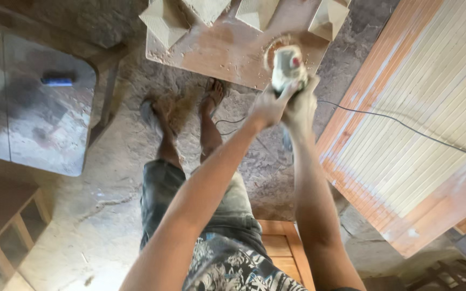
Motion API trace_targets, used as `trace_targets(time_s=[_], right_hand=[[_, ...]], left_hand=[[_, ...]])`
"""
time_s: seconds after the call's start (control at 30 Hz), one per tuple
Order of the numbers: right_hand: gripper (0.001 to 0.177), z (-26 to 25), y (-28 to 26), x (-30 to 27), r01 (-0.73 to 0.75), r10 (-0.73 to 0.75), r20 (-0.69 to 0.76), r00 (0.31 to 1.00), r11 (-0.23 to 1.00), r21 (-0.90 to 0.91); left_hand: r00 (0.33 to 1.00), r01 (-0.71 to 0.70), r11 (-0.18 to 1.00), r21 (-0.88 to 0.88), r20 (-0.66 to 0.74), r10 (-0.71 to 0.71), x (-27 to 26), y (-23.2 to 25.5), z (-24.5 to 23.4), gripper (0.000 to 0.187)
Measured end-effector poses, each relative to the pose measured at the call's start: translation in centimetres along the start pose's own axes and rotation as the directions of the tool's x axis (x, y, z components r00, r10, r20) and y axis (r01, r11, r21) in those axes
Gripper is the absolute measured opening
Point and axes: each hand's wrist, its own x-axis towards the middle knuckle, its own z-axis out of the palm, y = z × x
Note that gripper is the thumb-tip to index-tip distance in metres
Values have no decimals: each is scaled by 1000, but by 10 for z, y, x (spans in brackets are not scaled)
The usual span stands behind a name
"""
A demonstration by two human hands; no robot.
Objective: The person uses an orbital sander to smooth the surfaces of small pyramid-shaped wooden blocks on a workbench. They handle the blocks one at a time, sanding each face and then placing them back on the bench.
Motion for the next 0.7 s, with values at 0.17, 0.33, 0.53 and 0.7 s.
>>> trace_targets(time_s=[0.17,0.33,0.53,0.7], right_hand=[[66,-25,-4,43,-114,108,-59,992,987,-109],[70,0,-33,-38,-315,318,102,943,948,-40],[79,16,-16,-26,-85,86,6,996,995,-52],[66,0,-15,-6,-114,113,-17,993,974,-198]], left_hand=[[981,-101,992,76,-158,112,32,42,-5,98],[998,56,975,-216,-10,-60,-58,8,-17,97],[992,3,988,-157,-127,-23,-37,-13,-19,88],[992,-34,997,-67,-123,26,9,-19,7,89]])
